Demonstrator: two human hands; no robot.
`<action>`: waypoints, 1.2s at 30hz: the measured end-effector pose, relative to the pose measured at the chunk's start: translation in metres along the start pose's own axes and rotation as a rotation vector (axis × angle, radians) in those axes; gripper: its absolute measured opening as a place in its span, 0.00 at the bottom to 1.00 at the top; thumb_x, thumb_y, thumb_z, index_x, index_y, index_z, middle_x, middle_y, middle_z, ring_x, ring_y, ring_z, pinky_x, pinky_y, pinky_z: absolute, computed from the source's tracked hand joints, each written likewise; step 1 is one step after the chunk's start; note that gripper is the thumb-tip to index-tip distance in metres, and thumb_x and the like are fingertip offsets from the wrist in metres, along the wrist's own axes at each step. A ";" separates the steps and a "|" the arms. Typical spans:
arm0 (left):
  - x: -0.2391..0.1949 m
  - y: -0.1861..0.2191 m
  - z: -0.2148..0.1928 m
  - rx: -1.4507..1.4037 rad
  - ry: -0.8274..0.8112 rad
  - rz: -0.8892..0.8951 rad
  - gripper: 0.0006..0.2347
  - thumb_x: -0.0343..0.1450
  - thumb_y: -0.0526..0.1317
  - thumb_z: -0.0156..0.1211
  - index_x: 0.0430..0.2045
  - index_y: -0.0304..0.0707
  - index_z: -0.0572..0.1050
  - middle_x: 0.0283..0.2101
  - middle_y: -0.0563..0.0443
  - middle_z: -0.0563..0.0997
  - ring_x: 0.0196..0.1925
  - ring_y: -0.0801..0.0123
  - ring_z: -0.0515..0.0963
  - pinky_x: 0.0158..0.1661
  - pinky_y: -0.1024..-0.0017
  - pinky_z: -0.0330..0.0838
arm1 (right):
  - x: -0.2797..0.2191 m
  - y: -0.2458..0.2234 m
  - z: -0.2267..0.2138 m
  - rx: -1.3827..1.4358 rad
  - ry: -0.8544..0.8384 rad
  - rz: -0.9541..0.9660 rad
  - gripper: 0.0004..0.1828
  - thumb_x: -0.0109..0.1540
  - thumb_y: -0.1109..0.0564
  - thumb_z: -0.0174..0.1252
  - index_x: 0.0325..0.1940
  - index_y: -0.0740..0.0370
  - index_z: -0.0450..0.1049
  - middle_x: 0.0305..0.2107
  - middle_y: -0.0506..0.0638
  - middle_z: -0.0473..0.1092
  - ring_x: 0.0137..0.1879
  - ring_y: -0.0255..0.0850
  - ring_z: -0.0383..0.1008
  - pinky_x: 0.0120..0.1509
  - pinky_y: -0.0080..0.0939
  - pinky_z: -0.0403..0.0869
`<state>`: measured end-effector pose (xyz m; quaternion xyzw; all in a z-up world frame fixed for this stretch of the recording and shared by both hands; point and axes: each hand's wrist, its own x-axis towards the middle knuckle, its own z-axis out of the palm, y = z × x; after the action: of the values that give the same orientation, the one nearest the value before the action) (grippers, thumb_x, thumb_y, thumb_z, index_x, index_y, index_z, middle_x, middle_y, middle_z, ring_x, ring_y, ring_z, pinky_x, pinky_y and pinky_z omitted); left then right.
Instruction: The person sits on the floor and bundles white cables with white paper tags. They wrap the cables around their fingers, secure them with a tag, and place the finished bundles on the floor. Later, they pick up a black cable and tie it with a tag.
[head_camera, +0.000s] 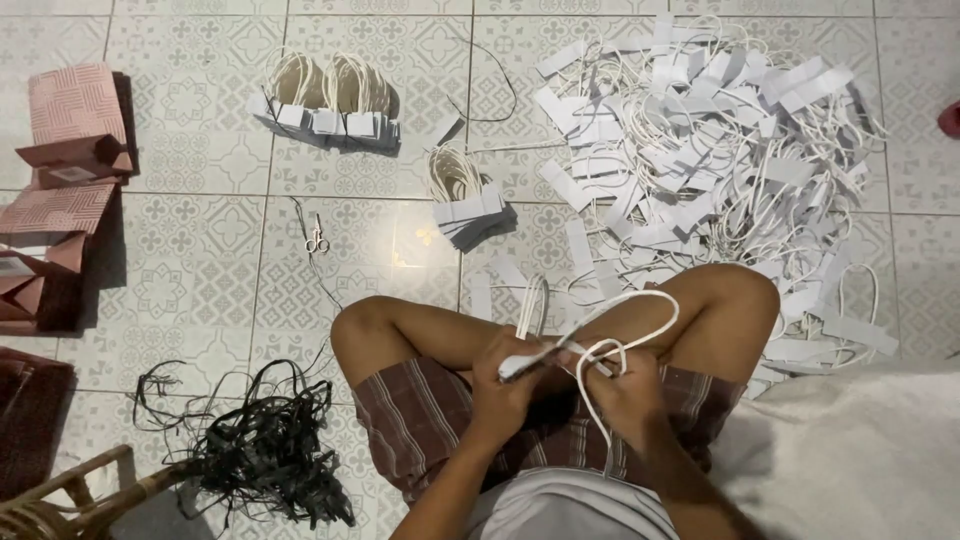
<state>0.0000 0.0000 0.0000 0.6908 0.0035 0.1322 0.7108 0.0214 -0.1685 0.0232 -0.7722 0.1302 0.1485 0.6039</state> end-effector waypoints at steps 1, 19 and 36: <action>0.002 0.007 0.003 -0.001 -0.004 0.003 0.02 0.68 0.31 0.68 0.31 0.37 0.81 0.29 0.48 0.80 0.33 0.72 0.76 0.36 0.69 0.68 | -0.004 -0.006 0.000 0.002 0.004 -0.002 0.07 0.54 0.53 0.73 0.33 0.57 0.88 0.21 0.53 0.77 0.30 0.37 0.75 0.41 0.42 0.78; 0.023 0.006 0.004 -0.718 0.182 -0.391 0.32 0.63 0.50 0.76 0.57 0.38 0.64 0.44 0.46 0.76 0.44 0.67 0.76 0.42 0.71 0.73 | 0.000 -0.022 0.018 0.389 -0.154 0.152 0.19 0.60 0.58 0.69 0.22 0.60 0.65 0.08 0.46 0.55 0.14 0.32 0.51 0.17 0.34 0.49; 0.064 0.019 -0.020 -0.596 0.347 -0.647 0.24 0.75 0.57 0.39 0.47 0.33 0.70 0.50 0.30 0.82 0.09 0.69 0.64 0.15 0.72 0.62 | 0.021 -0.032 -0.022 0.046 -0.257 0.163 0.22 0.69 0.48 0.45 0.25 0.60 0.70 0.23 0.50 0.67 0.32 0.40 0.67 0.45 0.39 0.65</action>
<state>0.0548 0.0322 0.0289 0.3878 0.2994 0.0127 0.8717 0.0541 -0.1825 0.0487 -0.7198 0.1174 0.2917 0.6189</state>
